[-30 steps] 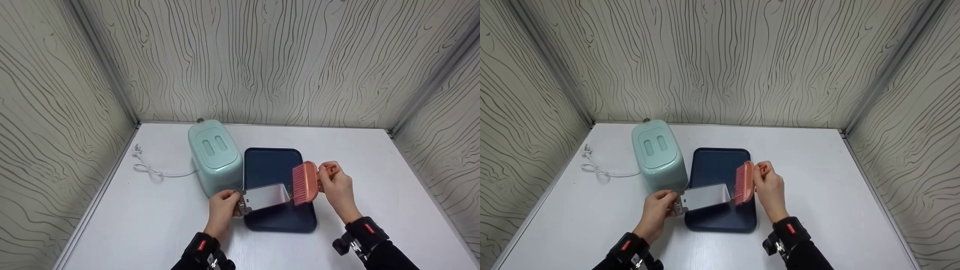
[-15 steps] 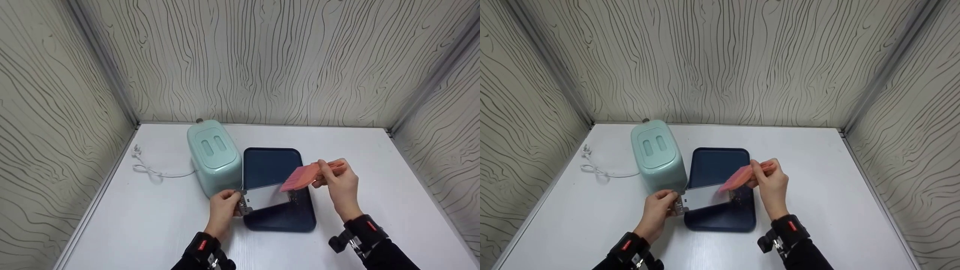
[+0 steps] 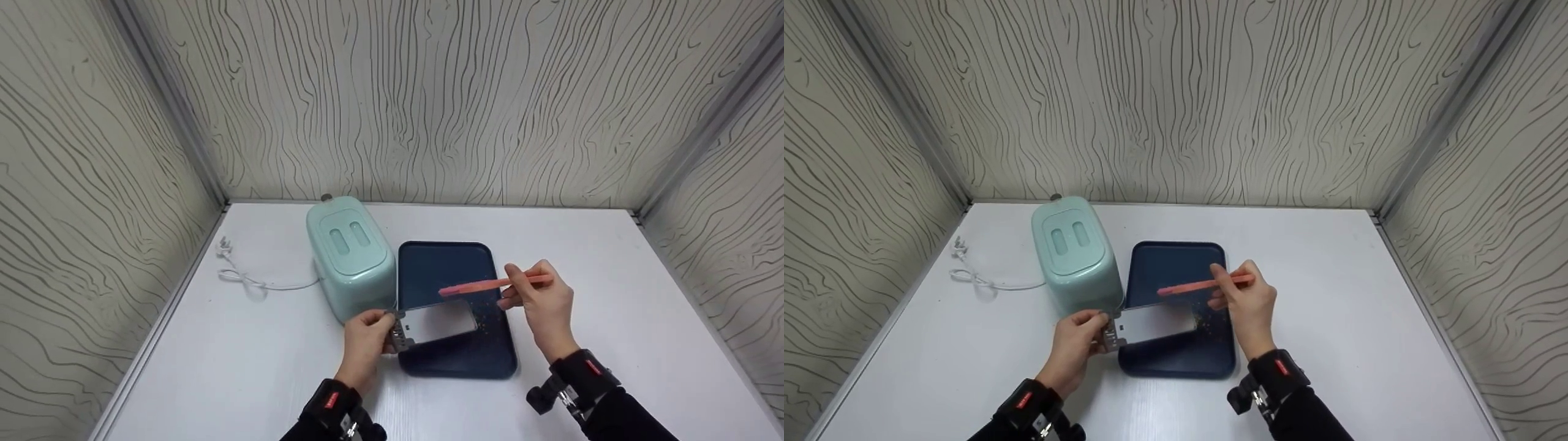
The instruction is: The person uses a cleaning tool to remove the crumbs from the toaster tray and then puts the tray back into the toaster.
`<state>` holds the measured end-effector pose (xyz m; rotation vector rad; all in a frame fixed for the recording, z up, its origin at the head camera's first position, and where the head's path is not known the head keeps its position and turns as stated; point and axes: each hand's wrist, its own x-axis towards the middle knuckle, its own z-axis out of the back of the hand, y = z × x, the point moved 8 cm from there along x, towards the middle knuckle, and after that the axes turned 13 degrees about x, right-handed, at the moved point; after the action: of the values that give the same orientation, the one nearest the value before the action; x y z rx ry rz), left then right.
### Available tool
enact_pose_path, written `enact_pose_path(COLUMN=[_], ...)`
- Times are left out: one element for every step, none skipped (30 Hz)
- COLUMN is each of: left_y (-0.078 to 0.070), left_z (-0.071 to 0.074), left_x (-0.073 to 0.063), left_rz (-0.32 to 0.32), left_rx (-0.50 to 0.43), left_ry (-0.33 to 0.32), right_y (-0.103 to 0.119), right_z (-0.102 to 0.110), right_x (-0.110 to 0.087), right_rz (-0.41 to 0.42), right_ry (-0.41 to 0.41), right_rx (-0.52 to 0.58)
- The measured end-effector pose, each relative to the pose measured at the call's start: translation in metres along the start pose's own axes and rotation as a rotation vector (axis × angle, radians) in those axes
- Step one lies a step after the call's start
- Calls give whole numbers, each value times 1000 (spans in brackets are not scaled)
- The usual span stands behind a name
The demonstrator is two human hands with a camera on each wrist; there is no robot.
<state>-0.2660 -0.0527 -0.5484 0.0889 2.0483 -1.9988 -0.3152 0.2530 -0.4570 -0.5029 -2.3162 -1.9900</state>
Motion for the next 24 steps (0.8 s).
enact_pose_path(left_y=[0, 0, 0, 0, 0, 0, 0, 0, 0, 0, 0, 0, 0, 1, 1, 1, 2, 2, 3, 3, 3, 3, 3, 3], left_z=[0, 0, 0, 0, -1, -1, -1, -1, -2, -2, -2, -3, -3, -3, -3, -3, -3, -2, -2, -2, -2, -2, -1, -1], left_x=[0, 0, 0, 0, 0, 0, 0, -1, -1, -1, -1, -1, 0, 0, 0, 1, 1, 1, 2, 2, 2, 3, 3, 3], left_rz=[2, 5, 7, 9, 11, 12, 14, 16, 16, 18, 19, 21, 22, 23, 24, 25, 27, 27, 27, 27, 27, 26, 24, 23], left_rx=[2, 1, 1, 1, 0, 0, 1, 1, 4, 5, 8, 10, 12, 14, 14, 13, 13, 12, 11, 9, 9, 10, 11, 12], left_ry=[-1, -2, -4, -6, -8, -8, -8, -7, -7, -6, -5, -5, -5, -6, -8, -9, -11, -13, -15, -18, -18, -20, -20, -20], right_y=[-1, -2, -4, -5, -7, -8, -9, -11, -13, -14, -16, -17, -17, -18, -18, -18, -17, -17, -16, -16, -15, -15, -15, -14], right_z=[0, -1, -1, -1, -1, -1, -1, 0, 0, 1, 1, 2, 2, 3, 3, 3, 3, 2, 2, 2, 1, 1, 1, 2], right_x=[-1, -1, -2, -2, -3, -4, -4, -4, -4, -5, -5, -5, -6, -6, -7, -7, -8, -8, -9, -9, -9, -9, -9, -10], right_rz=[-5, -10, -16, -23, -29, -33, -36, -42, -49, -55, -60, -66, -68, -71, -70, -67, -64, -62, -60, -60, -59, -60, -62, -62], right_ry=[3, 8, 12, 13, 16, 17, 19, 19, 18, 17, 16, 14, 13, 12, 12, 13, 14, 14, 15, 16, 16, 14, 12, 10], right_rx=[-1, 0, -2, -3, -4, -16, -27, -39, -52, -61, -72, -82, -88, -97, -103, -108, -113, -119, -124, -130, -132, -131, -133, -136])
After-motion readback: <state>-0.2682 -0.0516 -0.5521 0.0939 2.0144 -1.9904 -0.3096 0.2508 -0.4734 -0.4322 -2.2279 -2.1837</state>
